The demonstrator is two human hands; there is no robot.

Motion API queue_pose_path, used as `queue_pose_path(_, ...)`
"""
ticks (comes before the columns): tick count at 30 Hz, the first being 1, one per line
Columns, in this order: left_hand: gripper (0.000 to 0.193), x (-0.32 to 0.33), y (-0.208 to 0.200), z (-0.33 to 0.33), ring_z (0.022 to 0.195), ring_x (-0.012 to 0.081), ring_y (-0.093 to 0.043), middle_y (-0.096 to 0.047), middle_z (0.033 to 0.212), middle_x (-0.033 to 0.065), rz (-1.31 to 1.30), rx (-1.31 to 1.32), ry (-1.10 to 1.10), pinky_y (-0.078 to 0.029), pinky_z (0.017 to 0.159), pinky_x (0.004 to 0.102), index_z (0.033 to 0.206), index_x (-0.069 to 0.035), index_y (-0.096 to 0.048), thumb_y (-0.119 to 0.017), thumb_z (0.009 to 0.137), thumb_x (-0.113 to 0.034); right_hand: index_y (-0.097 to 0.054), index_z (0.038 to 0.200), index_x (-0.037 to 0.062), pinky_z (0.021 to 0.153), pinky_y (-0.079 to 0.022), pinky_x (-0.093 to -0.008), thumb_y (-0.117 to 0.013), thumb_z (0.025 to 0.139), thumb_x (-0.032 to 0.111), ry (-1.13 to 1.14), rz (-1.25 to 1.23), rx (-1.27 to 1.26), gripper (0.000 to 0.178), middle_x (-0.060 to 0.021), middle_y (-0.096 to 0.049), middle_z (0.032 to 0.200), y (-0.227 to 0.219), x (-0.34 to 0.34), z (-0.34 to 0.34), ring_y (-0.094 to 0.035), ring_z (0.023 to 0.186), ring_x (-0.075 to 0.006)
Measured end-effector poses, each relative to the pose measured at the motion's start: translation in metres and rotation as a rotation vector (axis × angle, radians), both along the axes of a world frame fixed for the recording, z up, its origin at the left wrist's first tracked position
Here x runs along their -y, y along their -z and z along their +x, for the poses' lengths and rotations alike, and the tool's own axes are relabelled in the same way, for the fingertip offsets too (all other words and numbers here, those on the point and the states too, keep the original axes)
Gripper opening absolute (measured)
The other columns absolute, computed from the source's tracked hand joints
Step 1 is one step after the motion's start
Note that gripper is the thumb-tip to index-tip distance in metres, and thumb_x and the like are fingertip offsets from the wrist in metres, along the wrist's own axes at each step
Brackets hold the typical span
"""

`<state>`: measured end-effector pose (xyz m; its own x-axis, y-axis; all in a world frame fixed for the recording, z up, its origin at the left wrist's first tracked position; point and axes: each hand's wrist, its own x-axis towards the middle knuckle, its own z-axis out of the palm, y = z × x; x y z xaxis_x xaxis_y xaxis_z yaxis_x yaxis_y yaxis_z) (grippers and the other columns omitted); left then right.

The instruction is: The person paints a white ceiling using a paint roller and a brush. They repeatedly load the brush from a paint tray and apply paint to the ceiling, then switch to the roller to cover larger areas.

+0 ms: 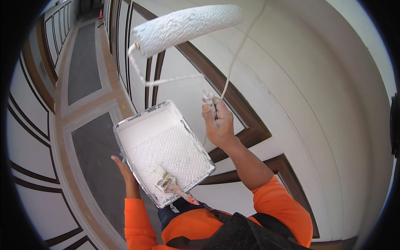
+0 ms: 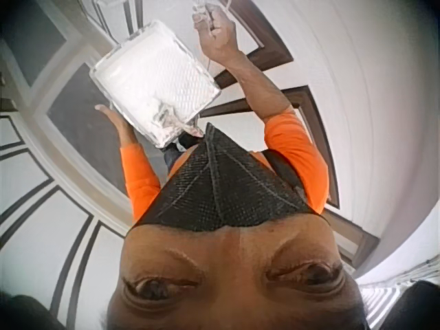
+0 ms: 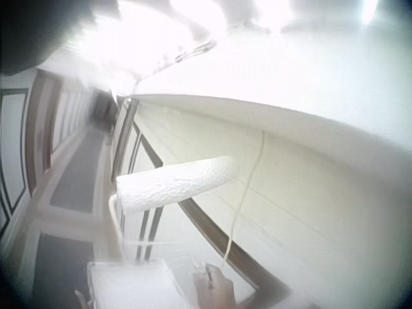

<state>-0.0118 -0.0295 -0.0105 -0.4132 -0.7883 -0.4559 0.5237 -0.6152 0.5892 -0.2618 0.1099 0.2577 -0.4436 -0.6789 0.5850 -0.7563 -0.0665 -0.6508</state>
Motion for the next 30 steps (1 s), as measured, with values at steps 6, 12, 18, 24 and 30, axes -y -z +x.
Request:
queue_pose_path(6, 0.11, -0.007, -0.023, -0.006, 0.125, 0.0301, -0.055, -0.056, 0.137, 0.0216, -0.034, 0.044, -0.024, -0.042, 0.107, 0.0366, 0.14, 0.013, -0.044, -0.025, 0.091, -0.083, -0.061, 0.118, -0.0061, 0.058, -0.042, -0.0296, -0.052, 0.104, 0.025, 0.077, -0.198, -0.022, 0.034, -0.0043, -0.056, 0.07, -0.032, 0.087, -0.041, -0.051, 0.063, -0.0097)
queue_pose_path(12, 0.096, -0.008, -0.023, -0.003, 0.112, 0.0278, -0.063, -0.063, 0.128, 0.02, -0.149, 0.211, -0.032, -0.05, 0.097, 0.0344, 0.135, 0.012, -0.052, -0.027, 0.098, -0.073, -0.063, 0.113, -0.0035, 0.06, -0.042, -0.0285, -0.049, 0.105, 0.024, 0.111, -0.2, 0.107, 0.032, -0.0023, -0.056, 0.07, -0.063, 0.131, -0.051, -0.049, 0.064, -0.0093)
queue_pose_path(18, 0.081, -0.009, -0.038, -0.006, 0.105, 0.0251, -0.067, -0.066, 0.122, 0.0184, -0.081, 0.297, -0.034, -0.053, 0.09, 0.0338, 0.131, 0.01, -0.056, -0.034, 0.103, -0.062, -0.061, 0.112, -0.0054, 0.058, -0.041, -0.0331, -0.049, 0.104, 0.021, 0.1, -0.285, 0.107, 0.03, -0.0054, -0.055, 0.066, -0.077, 0.14, -0.046, -0.049, 0.061, -0.0128)
queue_pose_path(24, 0.065, -0.004, -0.006, -0.004, 0.098, 0.0252, -0.07, -0.068, 0.118, 0.0172, -0.074, 0.101, -0.01, -0.057, 0.083, 0.0352, 0.128, 0.01, -0.058, -0.043, 0.104, -0.049, -0.06, 0.113, -0.0051, 0.056, -0.039, -0.0307, -0.049, 0.105, 0.022, 0.08, -0.302, 0.218, 0.03, -0.0021, -0.051, 0.065, -0.072, 0.115, -0.034, -0.046, 0.061, -0.0099)
queue_pose_path(30, 0.056, 0.0, -0.001, -0.001, 0.11, 0.0279, -0.066, -0.064, 0.127, 0.0159, -0.048, 0.146, 0.049, -0.054, 0.092, 0.0378, 0.138, 0.002, -0.051, -0.035, 0.106, -0.041, -0.059, 0.117, -0.0051, 0.057, -0.039, -0.0282, -0.05, 0.105, 0.023, 0.1, -0.399, 0.191, 0.032, -0.0007, -0.051, 0.068, -0.057, 0.075, -0.018, -0.046, 0.062, -0.0091)
